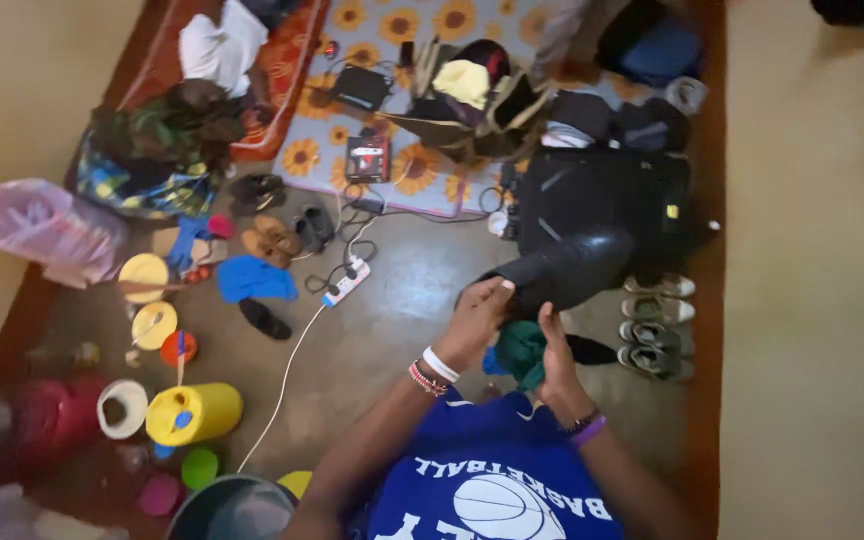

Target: The person is polishing different pairs of shoes using a green cloth.

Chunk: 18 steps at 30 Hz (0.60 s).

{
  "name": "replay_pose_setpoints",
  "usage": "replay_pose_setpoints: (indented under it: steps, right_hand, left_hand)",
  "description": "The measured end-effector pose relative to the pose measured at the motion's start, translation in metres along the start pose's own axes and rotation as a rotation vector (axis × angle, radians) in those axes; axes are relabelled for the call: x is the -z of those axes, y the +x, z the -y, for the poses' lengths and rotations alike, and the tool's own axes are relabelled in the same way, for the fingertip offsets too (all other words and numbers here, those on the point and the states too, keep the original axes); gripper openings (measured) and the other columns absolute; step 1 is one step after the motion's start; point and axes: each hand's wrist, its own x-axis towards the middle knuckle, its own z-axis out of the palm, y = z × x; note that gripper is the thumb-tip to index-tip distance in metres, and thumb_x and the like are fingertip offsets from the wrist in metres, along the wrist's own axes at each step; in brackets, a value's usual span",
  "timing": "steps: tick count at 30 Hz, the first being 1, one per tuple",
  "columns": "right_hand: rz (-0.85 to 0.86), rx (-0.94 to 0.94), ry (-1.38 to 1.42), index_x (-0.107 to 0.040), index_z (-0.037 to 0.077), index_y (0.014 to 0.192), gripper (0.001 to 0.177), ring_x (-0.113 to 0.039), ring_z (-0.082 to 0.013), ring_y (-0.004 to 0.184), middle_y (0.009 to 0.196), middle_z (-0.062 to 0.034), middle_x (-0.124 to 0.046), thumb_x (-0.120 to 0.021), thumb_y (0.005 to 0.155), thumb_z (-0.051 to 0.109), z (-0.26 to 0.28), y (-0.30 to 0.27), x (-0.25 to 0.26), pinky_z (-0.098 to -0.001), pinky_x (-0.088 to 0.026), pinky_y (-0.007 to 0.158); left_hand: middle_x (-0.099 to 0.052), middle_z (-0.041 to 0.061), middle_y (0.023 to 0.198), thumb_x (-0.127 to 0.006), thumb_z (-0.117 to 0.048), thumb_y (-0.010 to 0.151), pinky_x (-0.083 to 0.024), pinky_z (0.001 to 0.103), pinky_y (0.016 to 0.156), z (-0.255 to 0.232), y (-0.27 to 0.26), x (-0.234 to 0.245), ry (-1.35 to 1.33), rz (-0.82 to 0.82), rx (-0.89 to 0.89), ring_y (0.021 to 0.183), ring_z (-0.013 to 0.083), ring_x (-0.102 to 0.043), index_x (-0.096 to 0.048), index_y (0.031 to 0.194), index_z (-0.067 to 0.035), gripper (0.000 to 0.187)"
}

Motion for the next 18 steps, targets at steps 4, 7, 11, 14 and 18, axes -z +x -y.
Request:
replay_pose_setpoints:
  steps: [4,7,11,14,18]
  right_hand:
    - [0.090,-0.041,0.025,-0.056,0.014,0.131,0.051,-0.061,-0.0112,0.069,0.086,0.0031,-0.060,-0.061,0.098,0.052,-0.007,0.001,0.009,-0.0296,-0.051,0.059]
    - [0.356,-0.103,0.207,-0.054,0.012,0.108,0.042,-0.052,-0.0139,0.056,0.069,0.0013,-0.051,-0.060,0.107,0.053,-0.022,0.013,0.041,-0.0307,-0.044,0.050]
    - [0.192,-0.167,0.186,-0.043,0.013,0.096,0.038,-0.051,-0.0123,0.060,0.072,0.0033,-0.050,-0.054,0.105,0.048,0.018,-0.016,-0.023,-0.0297,-0.042,0.055]
    - [-0.159,-0.132,0.005,-0.046,0.018,0.112,0.028,-0.059,-0.0072,0.067,0.082,0.0077,-0.058,-0.051,0.098,0.042,0.058,-0.048,-0.092,-0.0262,-0.048,0.061]
    - [0.109,-0.030,0.095,-0.049,0.015,0.126,0.033,-0.057,-0.0084,0.063,0.082,0.0067,-0.057,-0.057,0.106,0.041,0.015,-0.008,-0.008,-0.0273,-0.048,0.055]
  left_hand:
    - [-0.057,-0.003,0.080,-0.055,-0.019,0.100,-0.052,0.026,0.064,0.012,0.009,0.005,0.406,0.058,-0.175,0.077,0.0099,-0.065,-0.058,0.092,-0.009,0.013]
    - [-0.064,0.002,0.083,-0.051,-0.015,0.102,-0.053,0.028,0.073,0.014,0.016,-0.003,-0.448,-0.145,0.239,0.079,0.0138,-0.065,-0.060,0.096,-0.007,0.013]
    - [-0.055,0.000,0.075,-0.057,-0.019,0.105,-0.040,0.034,0.055,0.021,0.012,-0.001,-0.126,-0.169,0.183,0.065,0.0168,-0.053,-0.062,0.096,-0.006,0.016]
    - [-0.058,0.014,0.077,-0.056,-0.018,0.105,-0.041,0.046,0.056,-0.006,-0.005,-0.005,0.560,-0.199,-0.127,0.069,0.0339,-0.055,-0.060,0.096,-0.001,0.019]
    - [-0.061,0.027,0.072,-0.055,-0.022,0.104,-0.044,0.057,0.060,-0.047,-0.015,-0.012,1.075,-0.196,-0.355,0.072,0.0487,-0.062,-0.060,0.096,-0.002,0.022]
